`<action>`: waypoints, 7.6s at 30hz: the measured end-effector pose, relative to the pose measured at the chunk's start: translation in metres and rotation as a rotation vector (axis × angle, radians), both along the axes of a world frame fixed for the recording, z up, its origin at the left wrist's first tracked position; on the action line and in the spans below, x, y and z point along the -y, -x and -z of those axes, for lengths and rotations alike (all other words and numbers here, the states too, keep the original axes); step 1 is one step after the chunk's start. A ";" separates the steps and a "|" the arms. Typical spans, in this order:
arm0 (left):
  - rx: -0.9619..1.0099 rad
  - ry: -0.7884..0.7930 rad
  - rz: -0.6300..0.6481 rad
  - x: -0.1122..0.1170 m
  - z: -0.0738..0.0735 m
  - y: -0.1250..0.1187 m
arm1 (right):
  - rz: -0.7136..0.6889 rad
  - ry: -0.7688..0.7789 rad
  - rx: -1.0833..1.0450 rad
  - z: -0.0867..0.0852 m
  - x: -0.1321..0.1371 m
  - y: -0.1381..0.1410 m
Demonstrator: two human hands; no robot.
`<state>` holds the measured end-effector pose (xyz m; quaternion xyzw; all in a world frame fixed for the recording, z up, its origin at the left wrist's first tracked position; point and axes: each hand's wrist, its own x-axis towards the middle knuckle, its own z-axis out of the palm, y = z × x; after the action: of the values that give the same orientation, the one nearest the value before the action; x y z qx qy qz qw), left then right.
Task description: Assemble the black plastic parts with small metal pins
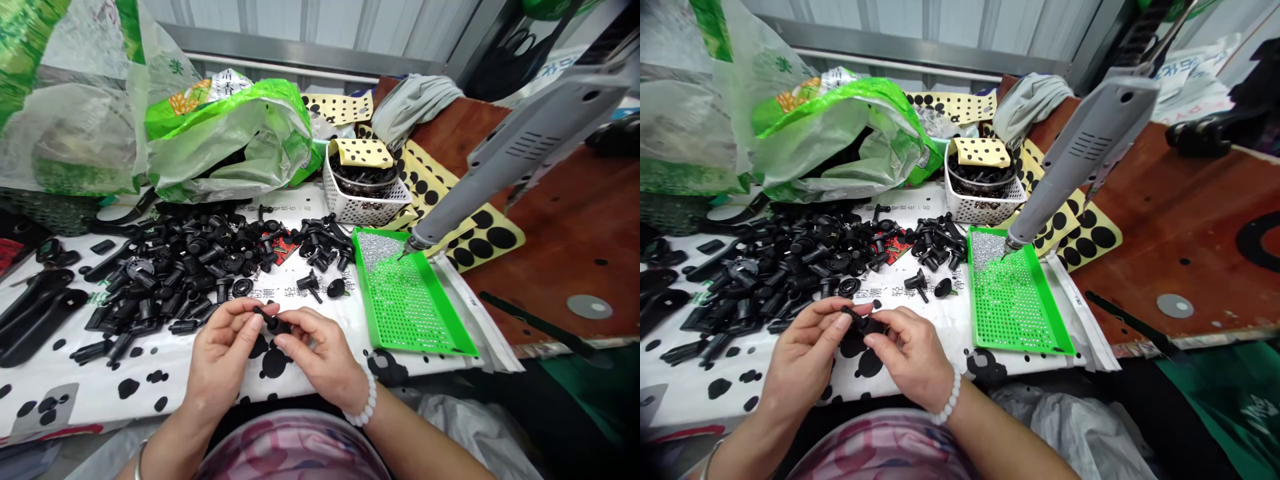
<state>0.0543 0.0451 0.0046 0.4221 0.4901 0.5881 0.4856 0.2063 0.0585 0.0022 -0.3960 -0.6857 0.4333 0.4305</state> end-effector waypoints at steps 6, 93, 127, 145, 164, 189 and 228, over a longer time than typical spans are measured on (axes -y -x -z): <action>-0.342 -0.174 0.046 0.004 0.006 0.000 | 0.020 -0.034 -0.039 0.001 0.000 -0.003; -0.497 -0.203 0.144 0.000 0.001 -0.013 | 0.160 -0.254 0.621 -0.026 -0.010 -0.045; -0.384 -0.037 0.495 0.020 -0.024 0.011 | -0.336 -0.343 -0.015 -0.061 -0.009 -0.037; -0.266 0.120 0.439 0.021 -0.016 0.013 | -0.401 -0.656 0.428 -0.060 -0.003 -0.038; 0.090 0.305 0.486 0.022 -0.017 0.008 | -0.413 -0.613 0.425 -0.053 -0.013 -0.039; 0.170 0.354 0.550 0.014 -0.020 0.010 | -0.464 -0.434 0.345 -0.058 -0.006 -0.041; 0.252 0.197 0.449 0.008 0.001 0.021 | -0.253 -0.446 0.179 -0.059 -0.003 -0.016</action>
<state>0.0331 0.0371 0.0036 0.3946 0.3747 0.4631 0.6996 0.2225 0.0619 0.0612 -0.2390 -0.8435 0.2853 0.3872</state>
